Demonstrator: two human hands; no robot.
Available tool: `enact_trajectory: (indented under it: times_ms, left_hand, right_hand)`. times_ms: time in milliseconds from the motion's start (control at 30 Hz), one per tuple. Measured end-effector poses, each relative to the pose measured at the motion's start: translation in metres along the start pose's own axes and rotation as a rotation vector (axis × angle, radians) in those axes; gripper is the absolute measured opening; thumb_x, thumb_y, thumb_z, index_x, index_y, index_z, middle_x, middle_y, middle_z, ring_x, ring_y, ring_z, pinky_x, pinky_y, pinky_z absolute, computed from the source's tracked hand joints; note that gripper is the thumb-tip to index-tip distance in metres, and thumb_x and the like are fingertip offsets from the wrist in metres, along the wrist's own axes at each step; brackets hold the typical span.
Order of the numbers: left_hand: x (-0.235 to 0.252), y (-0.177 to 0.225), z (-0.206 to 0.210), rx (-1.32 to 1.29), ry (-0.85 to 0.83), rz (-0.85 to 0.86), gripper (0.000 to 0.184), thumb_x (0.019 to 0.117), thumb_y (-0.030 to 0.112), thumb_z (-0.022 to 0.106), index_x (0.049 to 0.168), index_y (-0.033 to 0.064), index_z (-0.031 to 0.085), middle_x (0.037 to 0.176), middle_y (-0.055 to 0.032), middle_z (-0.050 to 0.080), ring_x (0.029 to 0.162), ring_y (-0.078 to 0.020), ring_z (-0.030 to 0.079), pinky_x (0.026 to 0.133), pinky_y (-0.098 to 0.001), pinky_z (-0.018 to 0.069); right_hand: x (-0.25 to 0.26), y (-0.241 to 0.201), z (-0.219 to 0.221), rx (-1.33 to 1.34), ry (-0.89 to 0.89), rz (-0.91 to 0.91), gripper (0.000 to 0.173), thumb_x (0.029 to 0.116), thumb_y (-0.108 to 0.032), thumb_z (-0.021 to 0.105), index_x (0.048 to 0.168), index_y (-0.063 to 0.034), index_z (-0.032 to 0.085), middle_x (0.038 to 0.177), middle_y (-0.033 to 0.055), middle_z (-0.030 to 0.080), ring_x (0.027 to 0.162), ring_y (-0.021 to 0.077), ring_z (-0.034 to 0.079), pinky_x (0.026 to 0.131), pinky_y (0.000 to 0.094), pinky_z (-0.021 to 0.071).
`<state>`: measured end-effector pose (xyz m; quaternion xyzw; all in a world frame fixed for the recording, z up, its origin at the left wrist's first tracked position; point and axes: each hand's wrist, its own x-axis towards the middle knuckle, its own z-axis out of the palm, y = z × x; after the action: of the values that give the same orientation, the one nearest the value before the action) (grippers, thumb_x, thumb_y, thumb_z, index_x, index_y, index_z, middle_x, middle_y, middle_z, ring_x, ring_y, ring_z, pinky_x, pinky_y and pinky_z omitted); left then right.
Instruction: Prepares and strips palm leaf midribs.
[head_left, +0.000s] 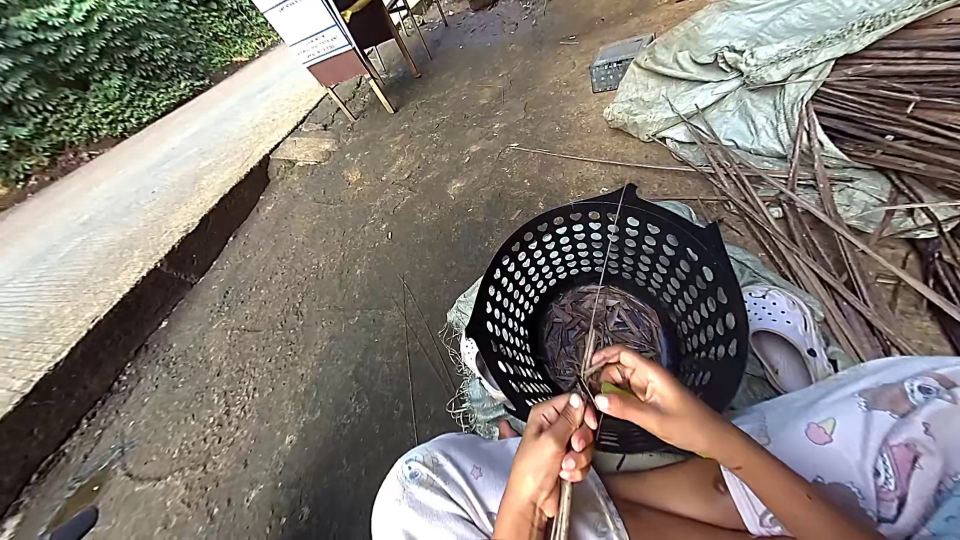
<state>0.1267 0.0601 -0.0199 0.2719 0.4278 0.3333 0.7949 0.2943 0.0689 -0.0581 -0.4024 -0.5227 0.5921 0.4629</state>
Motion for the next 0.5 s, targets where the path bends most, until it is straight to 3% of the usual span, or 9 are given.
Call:
enact_trajectory:
  times_ms: [233, 333, 400, 500]
  left_hand:
    - [-0.001, 0.0, -0.001, 0.019, 0.042, -0.03, 0.043, 0.1063, 0.002, 0.023, 0.08, 0.0133, 0.054, 0.05, 0.0159, 0.046, 0.038, 0.0116, 0.04, 0.039, -0.0047, 0.0318]
    - [-0.003, -0.001, -0.003, 0.029, 0.077, -0.054, 0.043, 0.1073, 0.002, 0.022, 0.08, 0.0123, 0.053, 0.049, 0.0153, 0.045, 0.038, 0.011, 0.04, 0.039, -0.0048, 0.0321]
    - [0.0, 0.001, -0.002, 0.019, 0.111, -0.086, 0.044, 0.1087, 0.004, 0.02, 0.079, 0.0127, 0.052, 0.048, 0.015, 0.044, 0.037, 0.0105, 0.039, 0.038, -0.0051, 0.0313]
    - [0.004, 0.003, 0.0, -0.034, 0.072, -0.128, 0.047, 0.1099, 0.008, 0.016, 0.077, 0.0148, 0.049, 0.046, 0.0152, 0.042, 0.035, 0.0104, 0.038, 0.036, -0.0052, 0.0297]
  right_hand:
    - [0.002, 0.011, 0.001, -0.351, 0.191, -0.148, 0.034, 0.0908, -0.003, 0.059, 0.119, 0.0154, 0.053, 0.078, 0.0092, 0.06, 0.068, 0.0065, 0.053, 0.065, 0.0214, 0.0451]
    - [0.012, 0.001, -0.019, -0.268, 0.241, -0.059, 0.03, 0.0928, 0.0, 0.055, 0.119, 0.0157, 0.051, 0.08, 0.003, 0.056, 0.069, -0.0007, 0.048, 0.066, 0.017, 0.0407]
    - [0.011, -0.009, -0.027, -0.151, 0.097, 0.043, 0.022, 0.0933, -0.001, 0.055, 0.113, 0.0106, 0.056, 0.078, -0.0052, 0.056, 0.067, -0.0068, 0.049, 0.064, 0.0126, 0.0412]
    - [0.01, -0.012, -0.026, -0.033, -0.211, 0.203, 0.009, 0.0936, 0.0, 0.055, 0.099, 0.0049, 0.06, 0.071, -0.0092, 0.052, 0.062, -0.0065, 0.046, 0.059, 0.0132, 0.0388]
